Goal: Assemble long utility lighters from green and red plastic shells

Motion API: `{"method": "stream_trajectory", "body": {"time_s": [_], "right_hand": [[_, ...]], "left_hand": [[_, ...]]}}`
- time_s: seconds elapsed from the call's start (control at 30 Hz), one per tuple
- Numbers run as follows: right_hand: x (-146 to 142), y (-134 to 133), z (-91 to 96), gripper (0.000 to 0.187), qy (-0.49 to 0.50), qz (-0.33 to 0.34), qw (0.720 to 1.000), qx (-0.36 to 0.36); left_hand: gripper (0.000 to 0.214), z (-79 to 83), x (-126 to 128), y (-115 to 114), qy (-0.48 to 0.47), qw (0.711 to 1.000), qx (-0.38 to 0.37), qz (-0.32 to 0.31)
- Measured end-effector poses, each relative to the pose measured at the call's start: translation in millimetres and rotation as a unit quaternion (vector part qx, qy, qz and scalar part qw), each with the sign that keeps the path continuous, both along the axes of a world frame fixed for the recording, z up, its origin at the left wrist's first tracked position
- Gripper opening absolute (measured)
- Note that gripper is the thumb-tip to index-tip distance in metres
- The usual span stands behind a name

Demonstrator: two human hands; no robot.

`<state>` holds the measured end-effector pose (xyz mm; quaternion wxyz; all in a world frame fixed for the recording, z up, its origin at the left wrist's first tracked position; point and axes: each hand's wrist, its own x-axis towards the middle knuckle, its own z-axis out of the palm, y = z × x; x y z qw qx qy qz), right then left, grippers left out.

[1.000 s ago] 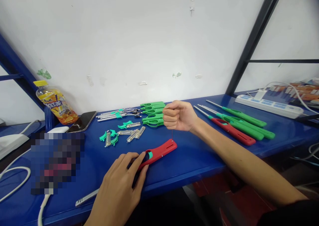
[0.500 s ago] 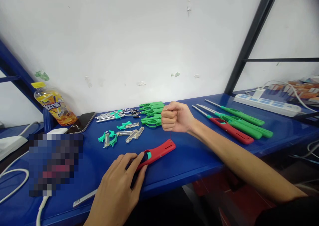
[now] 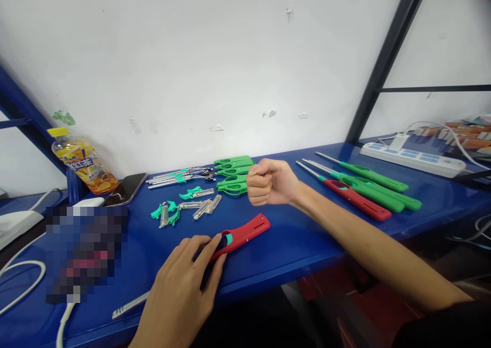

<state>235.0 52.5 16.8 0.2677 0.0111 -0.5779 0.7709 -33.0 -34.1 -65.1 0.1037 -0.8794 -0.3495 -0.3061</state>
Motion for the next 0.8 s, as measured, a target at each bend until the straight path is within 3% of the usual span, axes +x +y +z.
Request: {"method": "stream_trajectory", "body": {"time_s": [0.47,0.6,0.8], "right_hand": [[5,-1,8.5,0.049,-0.063,-0.049,0.997,0.018],[10,-4,12.7,0.040,-0.078,-0.070,0.994,0.035],[27,-2,18.9,0.036,-0.120,-0.109,0.976,0.146]], "left_hand": [[0.034,-0.4,-1,-1,0.001,1.000,-0.011,-0.005],[0.033,-0.1,-1,0,0.000,1.000,-0.013,-0.009],[0.032,0.5,-1,-1,-0.005,1.000,-0.009,-0.011]]}}
